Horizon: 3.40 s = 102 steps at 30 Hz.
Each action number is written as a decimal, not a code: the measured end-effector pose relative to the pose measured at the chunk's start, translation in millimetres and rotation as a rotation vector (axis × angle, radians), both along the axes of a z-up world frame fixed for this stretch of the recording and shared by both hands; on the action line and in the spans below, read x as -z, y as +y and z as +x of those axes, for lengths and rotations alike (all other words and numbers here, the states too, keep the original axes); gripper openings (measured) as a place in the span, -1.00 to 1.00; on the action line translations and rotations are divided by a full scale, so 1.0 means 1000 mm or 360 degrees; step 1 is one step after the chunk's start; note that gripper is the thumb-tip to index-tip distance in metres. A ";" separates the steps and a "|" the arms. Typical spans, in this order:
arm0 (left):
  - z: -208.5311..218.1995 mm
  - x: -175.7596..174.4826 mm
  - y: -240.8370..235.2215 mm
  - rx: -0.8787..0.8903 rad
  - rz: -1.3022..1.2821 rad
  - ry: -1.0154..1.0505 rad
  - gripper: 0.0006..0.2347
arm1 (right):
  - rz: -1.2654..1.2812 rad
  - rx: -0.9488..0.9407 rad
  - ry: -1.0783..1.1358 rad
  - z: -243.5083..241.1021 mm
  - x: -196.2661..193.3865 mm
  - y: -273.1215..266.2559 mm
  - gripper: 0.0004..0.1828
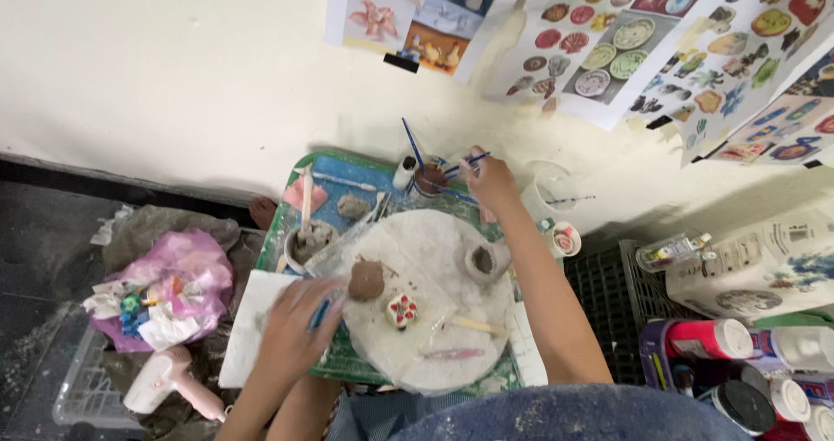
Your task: The person paints a small clay mushroom and a yellow object with a brush before using a wooden tool to carve teeth inside the mouth of a clay shark head.
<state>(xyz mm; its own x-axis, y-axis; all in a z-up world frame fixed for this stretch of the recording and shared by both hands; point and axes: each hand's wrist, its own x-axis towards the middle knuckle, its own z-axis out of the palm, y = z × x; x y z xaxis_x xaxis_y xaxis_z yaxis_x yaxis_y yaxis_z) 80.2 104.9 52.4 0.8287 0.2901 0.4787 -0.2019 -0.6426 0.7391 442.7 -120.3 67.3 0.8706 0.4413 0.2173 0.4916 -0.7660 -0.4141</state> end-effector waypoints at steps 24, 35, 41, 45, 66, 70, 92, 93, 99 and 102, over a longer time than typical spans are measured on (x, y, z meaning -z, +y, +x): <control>0.331 0.034 -0.059 0.0084 0.1020 0.0871 -0.08 | 0.0175 -0.0083 0.0353 0.071 0.004 -0.048 -0.62; 0.357 0.069 -0.082 0.0447 0.1441 0.0394 -0.74 | 0.0066 -0.0133 0.0447 0.028 -0.015 -0.061 -0.59; 0.359 0.075 -0.071 0.0351 0.1157 0.0547 -0.79 | 0.0657 -0.0230 0.0617 -0.070 -0.045 -0.109 -0.69; 0.345 0.073 -0.060 0.0453 0.0857 0.0526 -0.83 | 0.1190 -0.0158 0.0745 -0.142 -0.025 -0.121 -0.59; 0.356 0.085 -0.066 0.0206 0.0571 0.0200 -0.81 | 0.1137 0.0259 0.0464 -0.239 0.028 -0.165 -0.32; 0.346 0.089 -0.047 0.0193 0.0442 0.0220 -0.83 | 0.1068 0.0090 0.0341 -0.207 0.013 -0.131 -0.33; 0.325 0.060 -0.074 0.0362 0.0944 0.0565 -0.52 | 0.1054 0.0065 0.0234 -0.136 0.034 -0.073 -0.67; 0.326 0.058 -0.076 0.0374 0.0961 0.0603 -0.51 | 0.0995 0.0069 0.0213 -0.137 0.034 -0.073 -0.66; 0.300 0.024 -0.076 0.0513 0.0864 0.0405 -0.41 | 0.1544 -0.0185 0.0292 -0.158 0.031 -0.099 -0.51; 0.257 -0.008 -0.063 0.0595 0.0546 0.0121 -0.51 | 0.1561 0.0208 0.0501 -0.190 0.034 -0.121 -0.48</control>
<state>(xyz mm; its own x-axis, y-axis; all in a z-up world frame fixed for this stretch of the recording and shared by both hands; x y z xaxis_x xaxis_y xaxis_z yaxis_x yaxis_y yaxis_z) 337.0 42.2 59.9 0.8820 -0.1957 0.4287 -0.4180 -0.7451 0.5197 252.8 -241.7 33.2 0.9785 0.0914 0.1846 0.1907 -0.0625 -0.9797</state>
